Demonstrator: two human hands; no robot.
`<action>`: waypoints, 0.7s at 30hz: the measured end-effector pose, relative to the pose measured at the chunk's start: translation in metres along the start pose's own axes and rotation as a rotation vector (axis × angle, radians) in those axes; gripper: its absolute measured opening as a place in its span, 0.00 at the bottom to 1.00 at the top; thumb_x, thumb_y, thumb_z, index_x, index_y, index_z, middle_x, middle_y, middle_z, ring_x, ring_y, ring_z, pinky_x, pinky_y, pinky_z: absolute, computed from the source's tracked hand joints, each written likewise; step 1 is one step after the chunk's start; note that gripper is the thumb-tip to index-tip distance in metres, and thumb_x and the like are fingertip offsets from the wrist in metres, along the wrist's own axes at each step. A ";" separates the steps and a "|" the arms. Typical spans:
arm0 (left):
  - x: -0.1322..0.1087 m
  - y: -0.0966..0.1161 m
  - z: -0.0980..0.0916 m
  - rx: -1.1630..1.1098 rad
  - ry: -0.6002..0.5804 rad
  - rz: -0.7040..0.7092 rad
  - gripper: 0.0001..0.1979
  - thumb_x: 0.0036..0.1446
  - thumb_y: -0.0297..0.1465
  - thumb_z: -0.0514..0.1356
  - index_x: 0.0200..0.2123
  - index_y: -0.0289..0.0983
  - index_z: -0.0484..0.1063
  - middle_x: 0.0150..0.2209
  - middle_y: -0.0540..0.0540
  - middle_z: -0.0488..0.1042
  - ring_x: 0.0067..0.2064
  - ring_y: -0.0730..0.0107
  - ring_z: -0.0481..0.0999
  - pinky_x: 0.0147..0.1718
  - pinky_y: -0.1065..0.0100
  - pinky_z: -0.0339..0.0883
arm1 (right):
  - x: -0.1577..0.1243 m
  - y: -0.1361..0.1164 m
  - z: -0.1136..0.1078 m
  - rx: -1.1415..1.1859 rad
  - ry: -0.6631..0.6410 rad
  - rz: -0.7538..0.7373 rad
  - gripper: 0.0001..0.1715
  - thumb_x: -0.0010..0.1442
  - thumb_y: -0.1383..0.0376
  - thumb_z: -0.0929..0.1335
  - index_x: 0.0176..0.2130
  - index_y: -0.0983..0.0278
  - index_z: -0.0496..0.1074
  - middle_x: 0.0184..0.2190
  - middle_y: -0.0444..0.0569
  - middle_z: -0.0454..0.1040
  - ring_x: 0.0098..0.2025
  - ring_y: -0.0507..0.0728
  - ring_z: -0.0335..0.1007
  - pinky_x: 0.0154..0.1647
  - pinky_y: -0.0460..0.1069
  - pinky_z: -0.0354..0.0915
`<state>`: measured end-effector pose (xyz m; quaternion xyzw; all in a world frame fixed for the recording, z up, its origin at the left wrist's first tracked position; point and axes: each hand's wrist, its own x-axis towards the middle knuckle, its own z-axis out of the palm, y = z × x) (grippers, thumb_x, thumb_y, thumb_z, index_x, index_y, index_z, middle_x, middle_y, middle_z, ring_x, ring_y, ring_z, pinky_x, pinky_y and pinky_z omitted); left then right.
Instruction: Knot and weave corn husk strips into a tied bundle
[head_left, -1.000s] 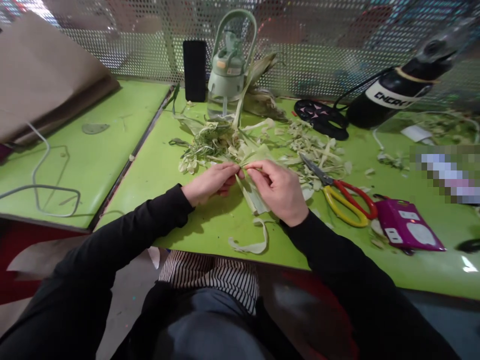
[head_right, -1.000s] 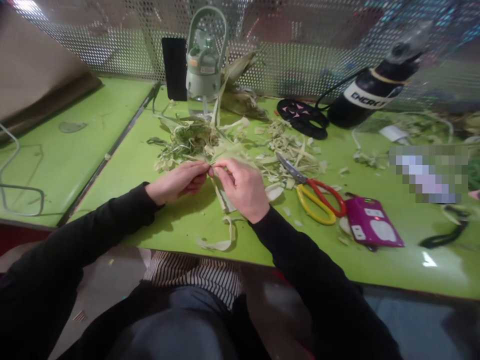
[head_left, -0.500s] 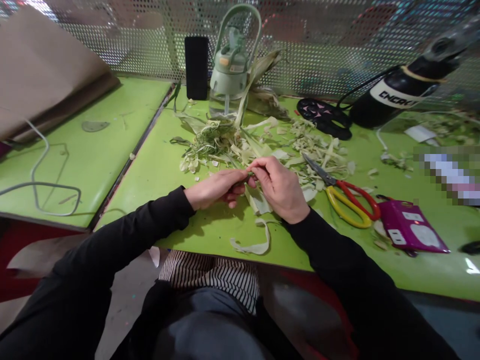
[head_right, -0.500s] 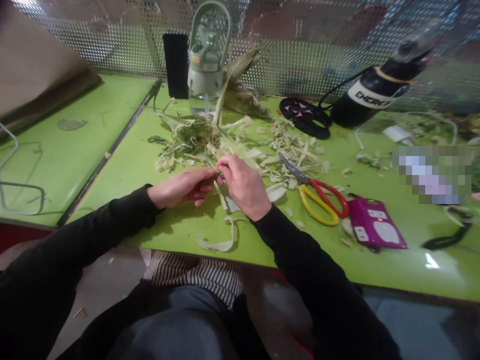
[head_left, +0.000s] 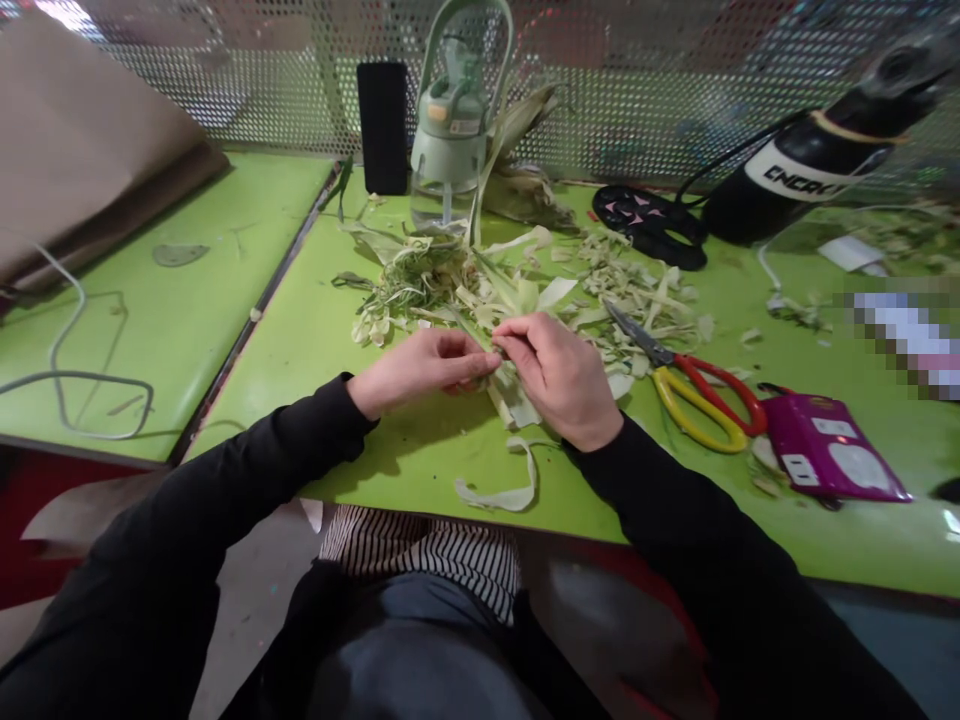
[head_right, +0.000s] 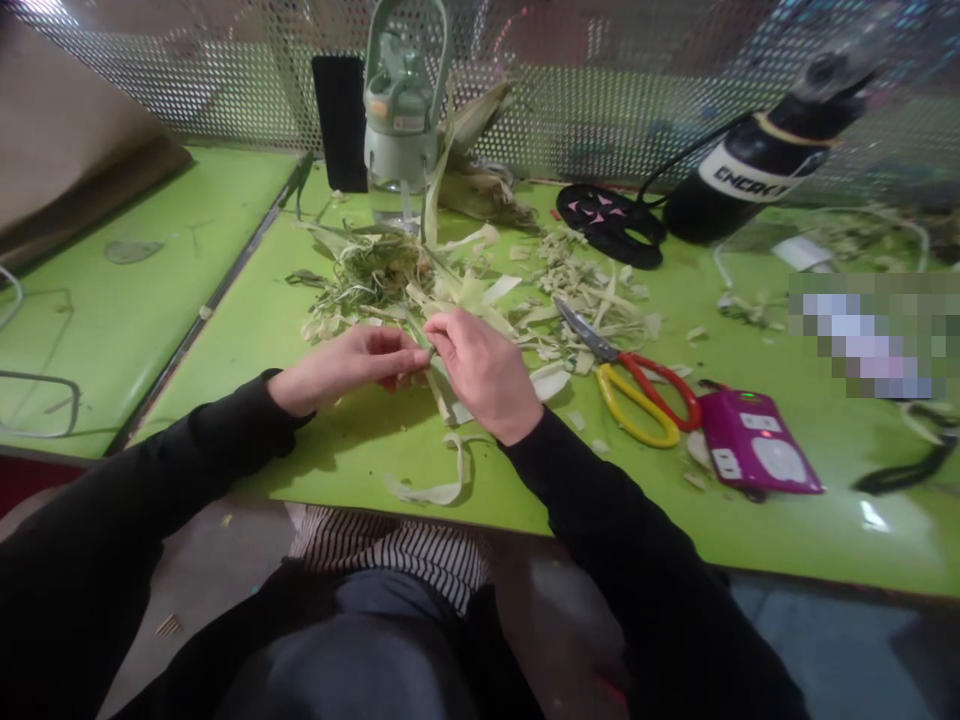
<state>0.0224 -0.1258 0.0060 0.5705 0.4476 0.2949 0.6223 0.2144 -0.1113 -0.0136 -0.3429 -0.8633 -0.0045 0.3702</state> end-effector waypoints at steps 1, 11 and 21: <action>0.001 -0.002 -0.001 -0.053 -0.045 -0.031 0.11 0.57 0.34 0.65 0.30 0.32 0.72 0.26 0.52 0.71 0.25 0.83 0.68 0.28 0.76 0.63 | 0.000 0.000 0.000 0.011 0.011 -0.006 0.05 0.68 0.66 0.63 0.39 0.61 0.68 0.33 0.46 0.77 0.33 0.53 0.74 0.32 0.47 0.67; -0.002 -0.001 -0.007 -0.226 -0.130 0.134 0.09 0.60 0.34 0.62 0.33 0.33 0.72 0.32 0.51 0.75 0.27 0.85 0.69 0.26 0.79 0.63 | 0.000 -0.005 -0.004 0.623 0.103 0.178 0.04 0.68 0.65 0.64 0.43 0.57 0.69 0.38 0.44 0.76 0.41 0.52 0.76 0.44 0.49 0.71; -0.002 0.000 -0.006 -0.236 -0.164 0.017 0.11 0.56 0.36 0.66 0.31 0.33 0.73 0.29 0.50 0.75 0.25 0.84 0.68 0.27 0.77 0.63 | -0.004 -0.004 -0.001 0.680 0.104 0.153 0.05 0.68 0.67 0.65 0.43 0.57 0.70 0.39 0.45 0.77 0.44 0.52 0.76 0.48 0.51 0.71</action>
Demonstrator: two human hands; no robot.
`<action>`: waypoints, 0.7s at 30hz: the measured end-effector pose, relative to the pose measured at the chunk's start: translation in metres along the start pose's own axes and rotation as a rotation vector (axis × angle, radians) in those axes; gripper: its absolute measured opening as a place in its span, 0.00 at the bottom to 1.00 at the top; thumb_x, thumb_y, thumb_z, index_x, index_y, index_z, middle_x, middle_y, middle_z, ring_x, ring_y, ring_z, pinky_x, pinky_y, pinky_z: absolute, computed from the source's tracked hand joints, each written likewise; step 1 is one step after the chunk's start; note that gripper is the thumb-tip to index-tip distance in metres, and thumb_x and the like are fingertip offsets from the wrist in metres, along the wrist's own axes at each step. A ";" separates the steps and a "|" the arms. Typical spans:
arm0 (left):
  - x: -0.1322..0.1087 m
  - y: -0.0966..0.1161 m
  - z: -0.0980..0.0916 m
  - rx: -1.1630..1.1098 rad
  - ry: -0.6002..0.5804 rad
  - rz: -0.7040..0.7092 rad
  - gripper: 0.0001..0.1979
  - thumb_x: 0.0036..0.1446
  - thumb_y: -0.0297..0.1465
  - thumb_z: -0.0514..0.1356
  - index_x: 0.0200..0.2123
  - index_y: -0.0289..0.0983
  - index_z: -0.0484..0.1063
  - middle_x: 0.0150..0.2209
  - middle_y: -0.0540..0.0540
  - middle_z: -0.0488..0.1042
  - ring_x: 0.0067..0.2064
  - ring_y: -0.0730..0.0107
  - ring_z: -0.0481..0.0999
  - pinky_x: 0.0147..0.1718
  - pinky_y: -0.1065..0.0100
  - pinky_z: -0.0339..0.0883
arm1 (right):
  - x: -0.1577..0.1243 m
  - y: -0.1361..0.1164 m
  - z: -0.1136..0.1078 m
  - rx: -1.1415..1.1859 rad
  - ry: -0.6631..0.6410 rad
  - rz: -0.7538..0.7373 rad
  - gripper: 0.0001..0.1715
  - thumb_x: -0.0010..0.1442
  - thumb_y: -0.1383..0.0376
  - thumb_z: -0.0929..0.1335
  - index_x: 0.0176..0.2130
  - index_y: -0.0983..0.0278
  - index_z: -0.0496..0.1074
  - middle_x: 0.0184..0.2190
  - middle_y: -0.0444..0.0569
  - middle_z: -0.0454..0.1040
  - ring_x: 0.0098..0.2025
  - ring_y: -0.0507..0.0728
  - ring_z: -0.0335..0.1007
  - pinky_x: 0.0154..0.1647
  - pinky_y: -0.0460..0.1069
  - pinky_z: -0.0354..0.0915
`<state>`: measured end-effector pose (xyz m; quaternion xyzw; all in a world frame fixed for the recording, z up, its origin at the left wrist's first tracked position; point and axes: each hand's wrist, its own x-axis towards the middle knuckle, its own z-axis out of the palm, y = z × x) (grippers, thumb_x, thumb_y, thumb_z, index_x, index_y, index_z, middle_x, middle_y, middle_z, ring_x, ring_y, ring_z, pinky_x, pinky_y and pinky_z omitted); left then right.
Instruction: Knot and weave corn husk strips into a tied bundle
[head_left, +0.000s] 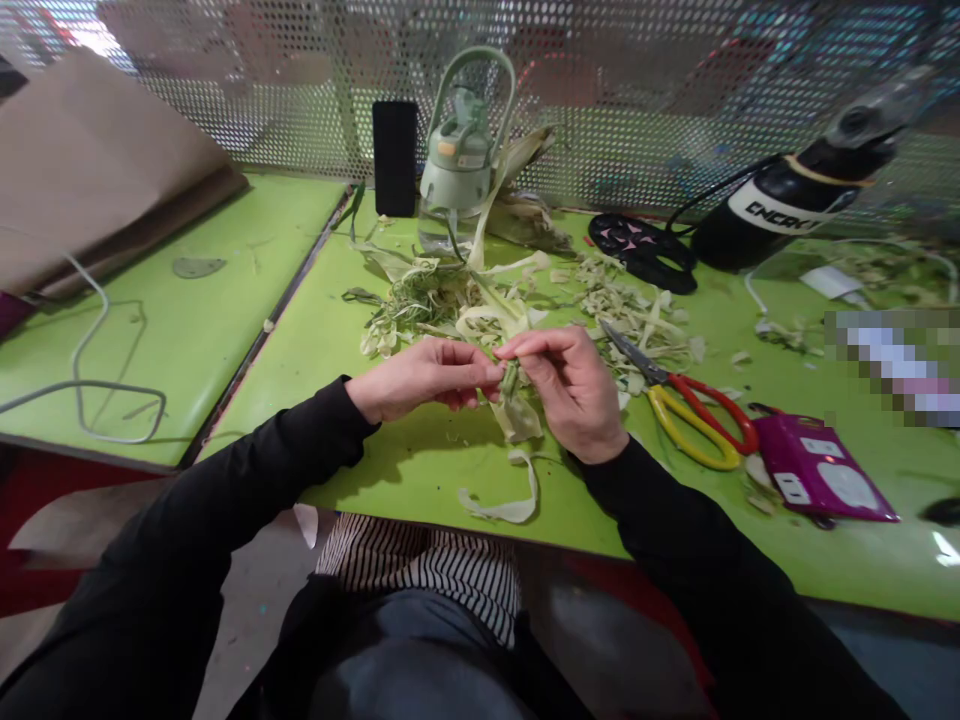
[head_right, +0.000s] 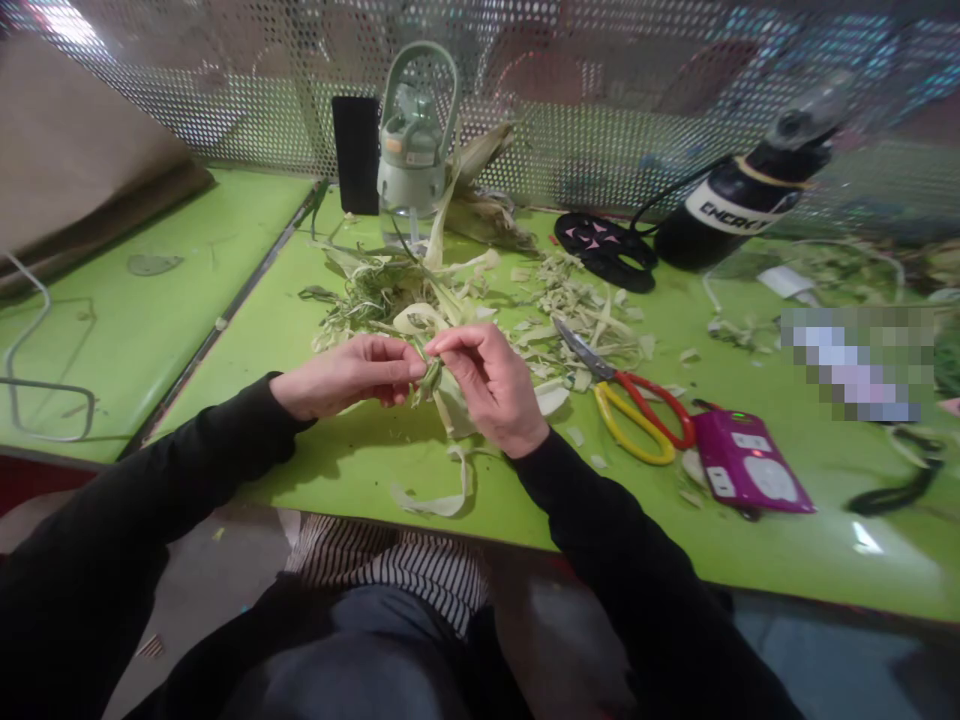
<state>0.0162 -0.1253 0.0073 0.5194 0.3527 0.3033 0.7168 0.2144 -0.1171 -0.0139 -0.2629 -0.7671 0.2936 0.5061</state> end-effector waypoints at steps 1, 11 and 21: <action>0.000 0.000 0.000 -0.052 -0.002 -0.008 0.10 0.56 0.34 0.66 0.32 0.33 0.73 0.30 0.50 0.76 0.26 0.84 0.68 0.27 0.77 0.63 | 0.000 0.000 0.000 0.004 0.004 -0.010 0.06 0.68 0.67 0.65 0.43 0.57 0.70 0.40 0.45 0.77 0.45 0.52 0.76 0.48 0.51 0.71; -0.003 0.002 0.004 -0.093 -0.058 -0.107 0.13 0.57 0.38 0.66 0.32 0.33 0.72 0.28 0.51 0.76 0.26 0.83 0.72 0.29 0.76 0.65 | 0.000 0.001 -0.002 -0.041 -0.026 -0.086 0.07 0.66 0.69 0.65 0.43 0.56 0.70 0.41 0.46 0.77 0.46 0.53 0.76 0.48 0.52 0.72; -0.006 0.007 -0.003 -0.129 -0.048 0.014 0.06 0.57 0.30 0.62 0.32 0.33 0.72 0.32 0.51 0.76 0.27 0.84 0.70 0.28 0.78 0.64 | 0.001 -0.001 0.000 0.174 0.005 0.002 0.04 0.67 0.66 0.65 0.42 0.57 0.69 0.41 0.45 0.76 0.46 0.53 0.75 0.50 0.53 0.71</action>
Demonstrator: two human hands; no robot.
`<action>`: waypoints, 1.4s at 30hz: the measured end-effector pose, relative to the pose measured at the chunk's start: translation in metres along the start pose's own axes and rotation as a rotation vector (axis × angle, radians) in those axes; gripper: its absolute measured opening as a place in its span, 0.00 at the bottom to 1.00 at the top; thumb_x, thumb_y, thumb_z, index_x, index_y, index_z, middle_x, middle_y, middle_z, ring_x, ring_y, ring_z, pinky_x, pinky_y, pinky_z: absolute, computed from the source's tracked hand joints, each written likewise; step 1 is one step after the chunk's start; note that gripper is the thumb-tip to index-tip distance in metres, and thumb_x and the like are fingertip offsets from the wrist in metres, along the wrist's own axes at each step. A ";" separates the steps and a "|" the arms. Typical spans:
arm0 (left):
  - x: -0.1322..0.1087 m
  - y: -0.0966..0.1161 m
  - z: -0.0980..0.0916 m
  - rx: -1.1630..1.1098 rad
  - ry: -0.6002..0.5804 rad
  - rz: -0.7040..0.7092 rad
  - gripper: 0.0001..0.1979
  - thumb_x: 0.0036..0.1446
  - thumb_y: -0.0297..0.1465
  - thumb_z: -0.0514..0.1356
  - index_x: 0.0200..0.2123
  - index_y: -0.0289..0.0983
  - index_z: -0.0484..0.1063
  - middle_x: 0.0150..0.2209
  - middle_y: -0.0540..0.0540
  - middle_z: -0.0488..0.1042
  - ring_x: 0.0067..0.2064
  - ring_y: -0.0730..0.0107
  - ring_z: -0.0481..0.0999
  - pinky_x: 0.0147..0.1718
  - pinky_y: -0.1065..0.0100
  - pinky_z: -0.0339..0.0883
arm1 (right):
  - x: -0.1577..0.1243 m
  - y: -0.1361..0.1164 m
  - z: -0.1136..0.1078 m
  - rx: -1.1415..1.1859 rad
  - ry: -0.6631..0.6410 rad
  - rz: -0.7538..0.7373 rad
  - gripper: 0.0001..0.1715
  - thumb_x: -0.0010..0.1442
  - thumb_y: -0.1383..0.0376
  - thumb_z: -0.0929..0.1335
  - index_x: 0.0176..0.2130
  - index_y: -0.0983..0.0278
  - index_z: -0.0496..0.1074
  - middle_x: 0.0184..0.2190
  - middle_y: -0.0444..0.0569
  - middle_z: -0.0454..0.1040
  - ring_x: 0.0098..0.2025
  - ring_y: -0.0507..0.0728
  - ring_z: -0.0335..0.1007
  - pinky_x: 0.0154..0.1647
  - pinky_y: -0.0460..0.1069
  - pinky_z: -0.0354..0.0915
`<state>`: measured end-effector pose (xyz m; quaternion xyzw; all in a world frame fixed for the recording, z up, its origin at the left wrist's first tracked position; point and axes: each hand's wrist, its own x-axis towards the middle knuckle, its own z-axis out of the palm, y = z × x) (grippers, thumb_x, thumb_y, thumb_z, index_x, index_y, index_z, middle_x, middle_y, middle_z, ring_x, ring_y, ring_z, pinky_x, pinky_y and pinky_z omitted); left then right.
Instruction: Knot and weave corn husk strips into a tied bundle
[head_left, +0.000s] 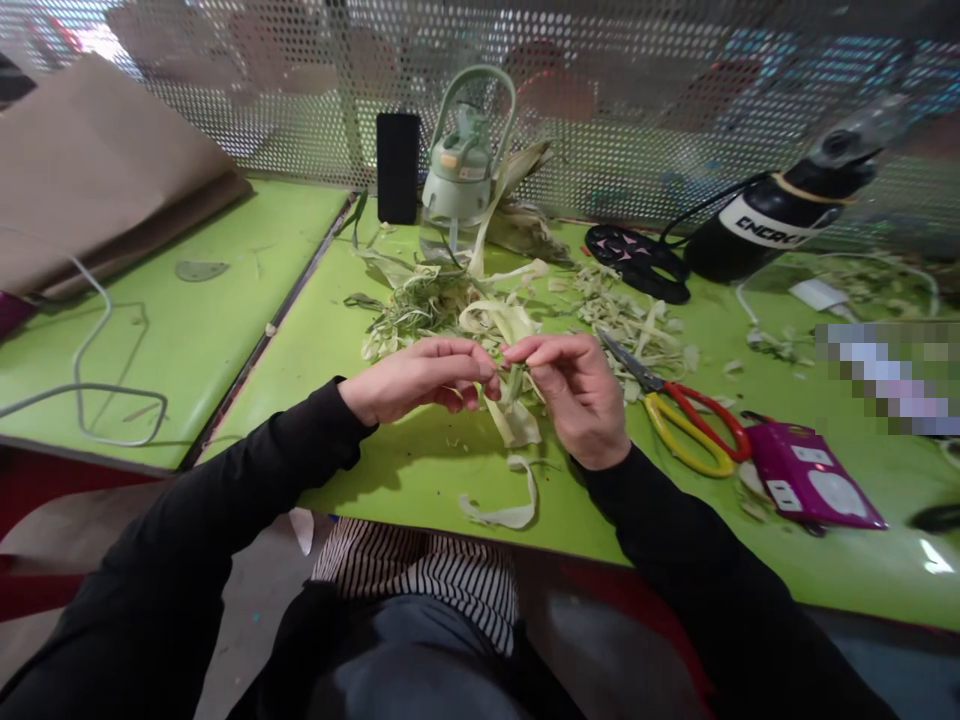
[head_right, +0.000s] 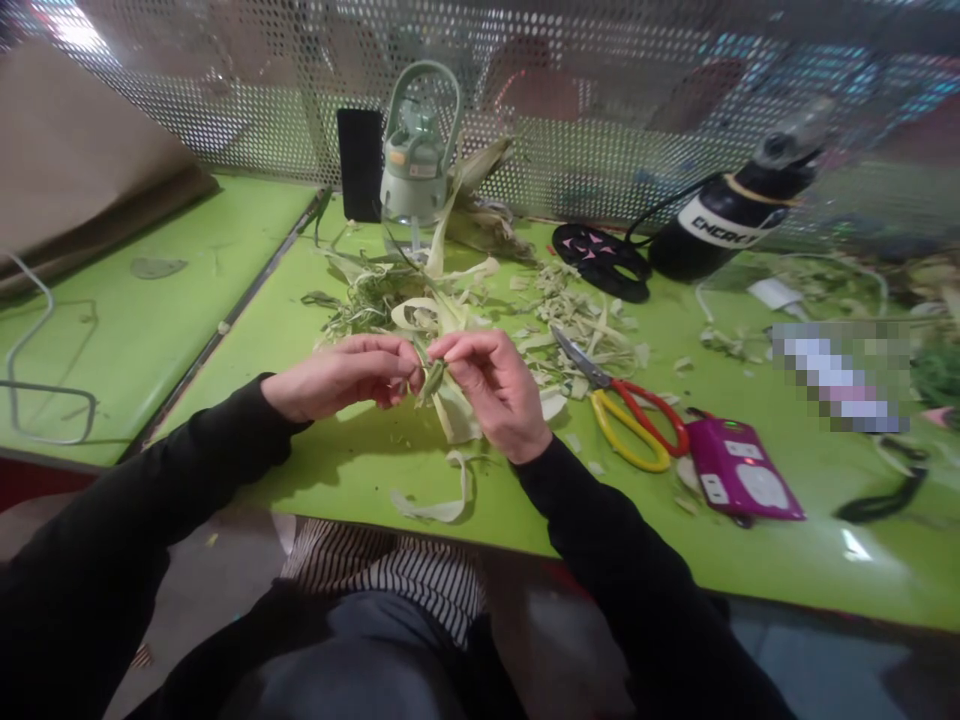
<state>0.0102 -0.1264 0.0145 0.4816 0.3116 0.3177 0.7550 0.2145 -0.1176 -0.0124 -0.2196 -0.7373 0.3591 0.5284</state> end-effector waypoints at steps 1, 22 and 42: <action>0.000 0.001 0.001 -0.015 0.013 0.007 0.05 0.57 0.30 0.62 0.32 0.33 0.71 0.32 0.51 0.76 0.27 0.84 0.70 0.27 0.78 0.64 | 0.000 -0.001 0.000 0.001 0.007 0.008 0.03 0.67 0.65 0.66 0.41 0.57 0.69 0.41 0.46 0.77 0.46 0.53 0.75 0.51 0.54 0.71; 0.011 -0.010 -0.006 -0.248 0.098 0.182 0.05 0.63 0.27 0.58 0.33 0.33 0.68 0.33 0.49 0.75 0.28 0.82 0.72 0.24 0.79 0.66 | 0.003 0.001 -0.003 -0.207 -0.104 0.117 0.04 0.64 0.62 0.68 0.38 0.59 0.74 0.49 0.50 0.71 0.44 0.55 0.74 0.35 0.51 0.77; 0.013 -0.022 0.009 0.317 0.126 0.202 0.08 0.55 0.29 0.64 0.31 0.32 0.67 0.25 0.54 0.68 0.25 0.82 0.68 0.27 0.75 0.66 | 0.007 -0.013 -0.006 -0.118 -0.150 0.395 0.14 0.66 0.54 0.65 0.44 0.60 0.73 0.30 0.44 0.71 0.22 0.49 0.64 0.20 0.46 0.63</action>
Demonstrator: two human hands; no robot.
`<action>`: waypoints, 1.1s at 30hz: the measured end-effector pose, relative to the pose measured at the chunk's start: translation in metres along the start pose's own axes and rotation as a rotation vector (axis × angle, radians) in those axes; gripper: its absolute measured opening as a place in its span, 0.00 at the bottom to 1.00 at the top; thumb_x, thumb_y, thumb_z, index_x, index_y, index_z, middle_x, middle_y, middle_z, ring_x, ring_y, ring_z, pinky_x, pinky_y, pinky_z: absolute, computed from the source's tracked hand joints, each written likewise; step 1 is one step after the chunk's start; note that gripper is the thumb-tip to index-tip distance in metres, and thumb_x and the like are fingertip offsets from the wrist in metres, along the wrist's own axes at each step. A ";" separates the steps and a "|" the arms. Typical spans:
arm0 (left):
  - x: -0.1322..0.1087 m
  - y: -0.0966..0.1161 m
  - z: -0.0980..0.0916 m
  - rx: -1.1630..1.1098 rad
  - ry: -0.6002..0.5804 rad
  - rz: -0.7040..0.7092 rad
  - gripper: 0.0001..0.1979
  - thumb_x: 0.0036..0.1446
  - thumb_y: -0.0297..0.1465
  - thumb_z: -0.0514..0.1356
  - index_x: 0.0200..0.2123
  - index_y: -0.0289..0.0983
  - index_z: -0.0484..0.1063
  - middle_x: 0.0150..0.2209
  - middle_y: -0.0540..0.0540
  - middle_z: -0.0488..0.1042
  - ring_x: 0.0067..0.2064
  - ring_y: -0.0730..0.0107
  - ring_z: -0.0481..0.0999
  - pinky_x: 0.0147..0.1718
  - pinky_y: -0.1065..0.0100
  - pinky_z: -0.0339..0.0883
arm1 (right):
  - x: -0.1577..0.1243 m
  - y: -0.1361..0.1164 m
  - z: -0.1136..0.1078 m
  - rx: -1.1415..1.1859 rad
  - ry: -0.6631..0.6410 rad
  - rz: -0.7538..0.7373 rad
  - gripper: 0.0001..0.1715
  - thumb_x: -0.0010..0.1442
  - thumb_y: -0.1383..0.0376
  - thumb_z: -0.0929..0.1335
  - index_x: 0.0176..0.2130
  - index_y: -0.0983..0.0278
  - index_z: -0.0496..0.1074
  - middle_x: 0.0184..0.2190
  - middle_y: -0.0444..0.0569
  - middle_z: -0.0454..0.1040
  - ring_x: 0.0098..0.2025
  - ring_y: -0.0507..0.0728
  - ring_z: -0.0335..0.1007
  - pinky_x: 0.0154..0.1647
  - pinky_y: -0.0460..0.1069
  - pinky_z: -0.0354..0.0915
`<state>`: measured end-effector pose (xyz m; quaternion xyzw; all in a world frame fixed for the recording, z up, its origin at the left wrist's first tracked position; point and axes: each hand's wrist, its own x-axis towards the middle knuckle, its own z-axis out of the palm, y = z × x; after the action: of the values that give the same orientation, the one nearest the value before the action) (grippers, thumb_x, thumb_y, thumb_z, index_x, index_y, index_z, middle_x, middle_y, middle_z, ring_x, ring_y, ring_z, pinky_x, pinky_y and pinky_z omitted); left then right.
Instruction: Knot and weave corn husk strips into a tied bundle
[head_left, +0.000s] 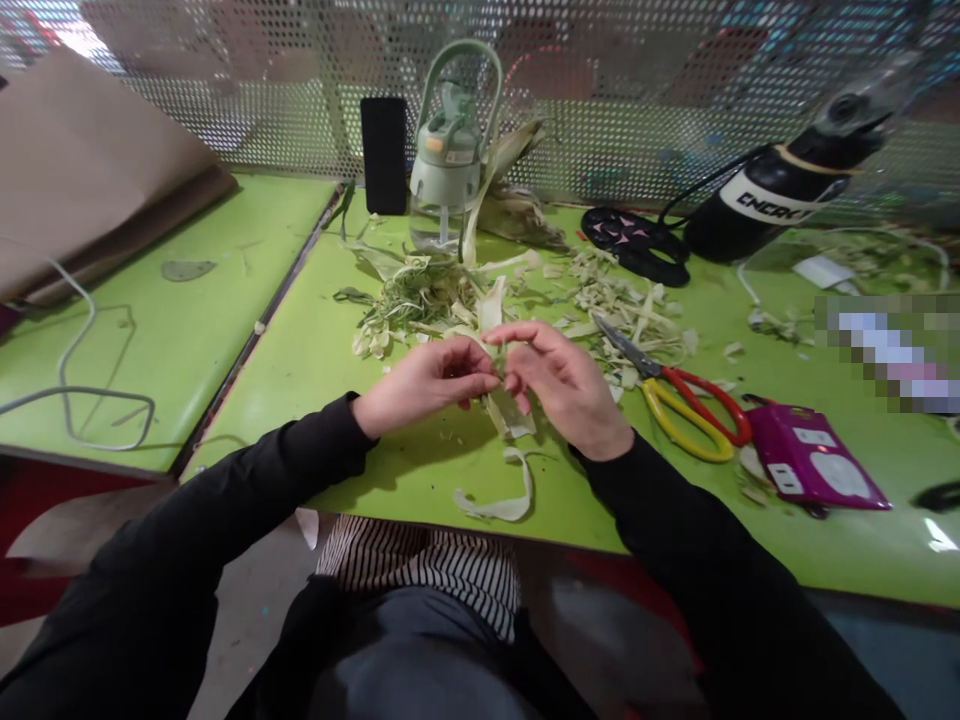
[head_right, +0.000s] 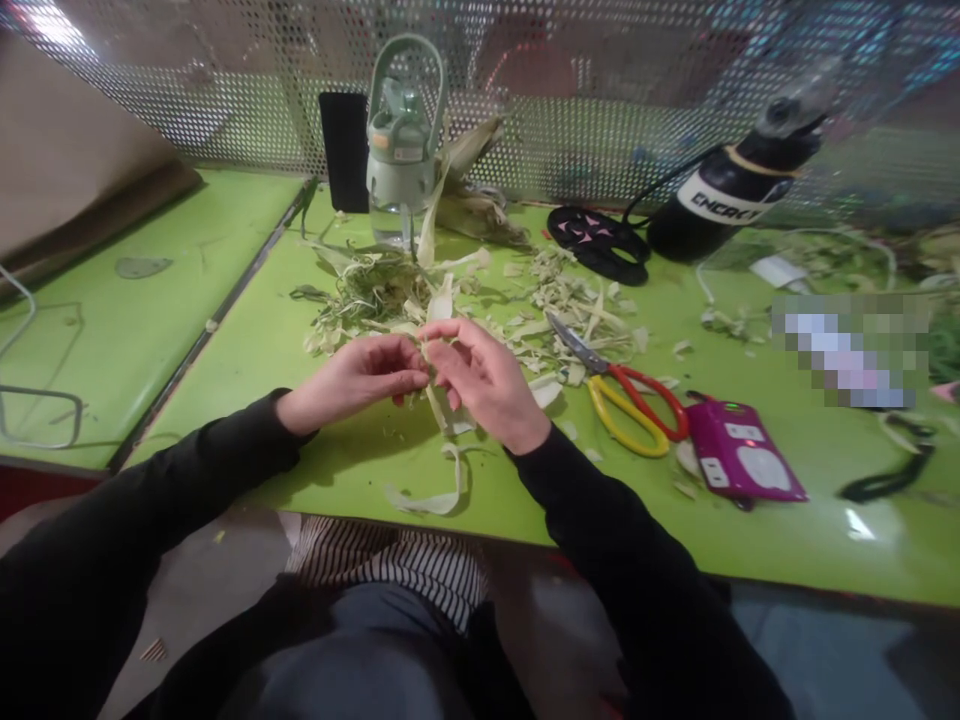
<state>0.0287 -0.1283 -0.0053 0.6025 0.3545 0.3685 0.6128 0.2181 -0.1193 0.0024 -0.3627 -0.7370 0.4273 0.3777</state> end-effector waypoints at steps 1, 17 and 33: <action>0.000 0.000 -0.001 -0.016 0.003 0.021 0.08 0.56 0.29 0.63 0.32 0.32 0.67 0.26 0.54 0.69 0.26 0.82 0.69 0.28 0.74 0.66 | 0.000 -0.001 -0.002 0.008 -0.039 0.039 0.15 0.68 0.56 0.63 0.48 0.60 0.72 0.29 0.43 0.71 0.20 0.48 0.64 0.20 0.46 0.63; 0.002 0.000 -0.006 -0.043 0.010 -0.016 0.07 0.57 0.26 0.63 0.32 0.33 0.66 0.25 0.52 0.73 0.26 0.80 0.72 0.29 0.74 0.66 | 0.003 -0.003 -0.010 -0.360 0.008 -0.120 0.10 0.63 0.63 0.69 0.45 0.62 0.76 0.40 0.49 0.78 0.33 0.53 0.72 0.29 0.48 0.66; 0.004 -0.011 -0.009 -0.214 0.095 -0.033 0.09 0.52 0.24 0.66 0.33 0.33 0.67 0.30 0.52 0.72 0.32 0.81 0.73 0.36 0.74 0.67 | 0.002 -0.002 -0.003 -0.427 -0.064 -0.232 0.03 0.61 0.65 0.69 0.35 0.62 0.70 0.36 0.48 0.74 0.31 0.52 0.69 0.31 0.48 0.66</action>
<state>0.0232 -0.1208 -0.0166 0.5096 0.3516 0.4223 0.6621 0.2194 -0.1177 0.0057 -0.3334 -0.8590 0.2267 0.3155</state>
